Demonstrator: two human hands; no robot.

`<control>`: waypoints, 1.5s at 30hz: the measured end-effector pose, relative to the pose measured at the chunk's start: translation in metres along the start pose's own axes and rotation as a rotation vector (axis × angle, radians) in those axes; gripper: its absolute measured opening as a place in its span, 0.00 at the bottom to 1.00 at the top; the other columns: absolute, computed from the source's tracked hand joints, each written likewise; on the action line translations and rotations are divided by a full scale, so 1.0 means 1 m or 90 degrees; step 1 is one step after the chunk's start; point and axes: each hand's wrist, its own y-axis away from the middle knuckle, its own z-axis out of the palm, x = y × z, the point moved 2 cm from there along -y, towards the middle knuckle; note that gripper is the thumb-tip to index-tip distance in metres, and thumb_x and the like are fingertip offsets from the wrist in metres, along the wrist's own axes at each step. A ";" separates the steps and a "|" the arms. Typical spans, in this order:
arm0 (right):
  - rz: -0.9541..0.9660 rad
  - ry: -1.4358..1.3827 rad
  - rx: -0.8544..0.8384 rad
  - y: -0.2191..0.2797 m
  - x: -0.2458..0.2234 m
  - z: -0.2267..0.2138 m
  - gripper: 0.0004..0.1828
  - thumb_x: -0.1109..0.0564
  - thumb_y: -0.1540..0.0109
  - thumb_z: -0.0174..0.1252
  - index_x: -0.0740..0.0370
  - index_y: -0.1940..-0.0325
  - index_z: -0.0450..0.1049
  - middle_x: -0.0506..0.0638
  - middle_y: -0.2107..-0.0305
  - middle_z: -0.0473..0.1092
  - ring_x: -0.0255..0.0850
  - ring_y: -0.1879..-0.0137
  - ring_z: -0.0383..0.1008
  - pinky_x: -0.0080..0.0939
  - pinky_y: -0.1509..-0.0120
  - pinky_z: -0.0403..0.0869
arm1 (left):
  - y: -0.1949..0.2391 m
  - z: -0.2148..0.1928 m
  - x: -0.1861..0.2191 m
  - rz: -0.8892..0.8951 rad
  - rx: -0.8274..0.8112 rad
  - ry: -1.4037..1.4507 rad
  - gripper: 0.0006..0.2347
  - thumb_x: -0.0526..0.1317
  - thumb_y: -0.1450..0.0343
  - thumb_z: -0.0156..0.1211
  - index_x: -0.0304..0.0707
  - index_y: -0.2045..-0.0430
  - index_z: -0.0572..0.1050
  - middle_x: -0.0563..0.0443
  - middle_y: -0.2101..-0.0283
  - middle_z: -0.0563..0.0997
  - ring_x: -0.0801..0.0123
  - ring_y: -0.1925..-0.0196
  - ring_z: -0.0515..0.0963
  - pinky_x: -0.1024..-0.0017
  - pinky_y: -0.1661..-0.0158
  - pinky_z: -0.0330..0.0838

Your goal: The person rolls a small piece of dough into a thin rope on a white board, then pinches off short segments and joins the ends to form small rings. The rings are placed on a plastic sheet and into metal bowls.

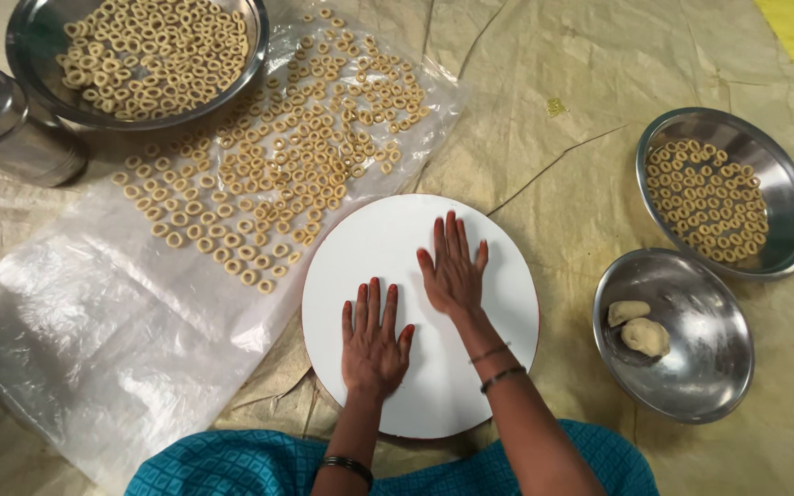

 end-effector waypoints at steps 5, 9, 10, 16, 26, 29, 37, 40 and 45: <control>0.017 -0.030 0.028 -0.015 0.000 0.002 0.40 0.33 0.29 0.26 0.58 0.19 0.41 0.50 0.21 0.34 0.44 0.17 0.33 0.63 0.19 0.35 | 0.001 0.002 -0.001 0.019 0.079 0.003 0.29 0.57 0.24 0.29 0.46 0.27 0.43 0.45 0.23 0.39 0.58 0.22 0.36 0.53 0.29 0.29; -0.032 -0.023 0.055 0.014 -0.002 0.003 0.39 0.34 0.28 0.26 0.59 0.19 0.44 0.53 0.21 0.38 0.46 0.17 0.36 0.60 0.18 0.41 | 0.000 -0.001 -0.001 -0.008 -0.038 0.003 0.30 0.57 0.24 0.28 0.46 0.27 0.41 0.46 0.23 0.37 0.58 0.22 0.34 0.54 0.28 0.28; -0.047 -0.029 0.061 0.026 -0.002 0.004 0.40 0.34 0.28 0.26 0.60 0.19 0.45 0.53 0.21 0.39 0.47 0.17 0.37 0.60 0.18 0.42 | 0.001 -0.003 0.000 -0.007 -0.023 0.009 0.30 0.56 0.23 0.29 0.46 0.27 0.42 0.45 0.23 0.37 0.58 0.22 0.34 0.54 0.28 0.28; -0.086 -0.083 0.038 0.108 -0.005 0.007 0.39 0.37 0.28 0.28 0.66 0.20 0.45 0.61 0.22 0.41 0.52 0.18 0.40 0.58 0.20 0.44 | -0.001 0.000 0.000 0.000 0.015 0.014 0.29 0.55 0.24 0.31 0.46 0.26 0.44 0.44 0.22 0.39 0.58 0.22 0.36 0.54 0.28 0.29; -0.129 -0.047 -0.013 0.186 -0.012 -0.003 0.38 0.39 0.28 0.34 0.67 0.22 0.48 0.61 0.24 0.44 0.53 0.18 0.42 0.58 0.20 0.45 | -0.004 0.016 -0.005 -0.081 0.137 0.071 0.28 0.49 0.23 0.33 0.32 0.28 0.46 0.40 0.22 0.42 0.56 0.21 0.38 0.55 0.27 0.32; -0.136 -0.035 0.019 0.156 -0.015 -0.001 0.37 0.40 0.29 0.33 0.66 0.21 0.47 0.60 0.23 0.43 0.52 0.18 0.41 0.60 0.20 0.44 | -0.005 0.015 -0.005 -0.081 0.119 0.075 0.29 0.49 0.23 0.34 0.31 0.28 0.45 0.39 0.23 0.42 0.55 0.21 0.38 0.55 0.28 0.31; -0.025 0.044 0.019 -0.008 -0.014 -0.004 0.35 0.38 0.28 0.29 0.52 0.19 0.46 0.53 0.21 0.38 0.48 0.17 0.37 0.65 0.20 0.40 | -0.003 0.013 -0.005 -0.083 0.114 0.083 0.29 0.49 0.23 0.34 0.31 0.28 0.44 0.40 0.23 0.41 0.55 0.21 0.38 0.55 0.28 0.31; 0.032 -0.013 0.041 -0.045 -0.013 -0.008 0.35 0.38 0.28 0.27 0.53 0.19 0.45 0.53 0.21 0.36 0.48 0.17 0.35 0.66 0.21 0.38 | -0.002 0.013 -0.005 -0.079 0.133 0.076 0.29 0.49 0.23 0.33 0.32 0.28 0.44 0.40 0.23 0.41 0.55 0.21 0.38 0.54 0.28 0.31; -0.002 -0.019 0.058 -0.039 -0.017 -0.008 0.35 0.38 0.28 0.27 0.53 0.19 0.45 0.53 0.21 0.36 0.50 0.17 0.35 0.66 0.21 0.40 | -0.005 0.016 -0.005 -0.080 0.129 0.062 0.29 0.49 0.23 0.31 0.32 0.28 0.43 0.40 0.23 0.41 0.56 0.22 0.37 0.55 0.29 0.31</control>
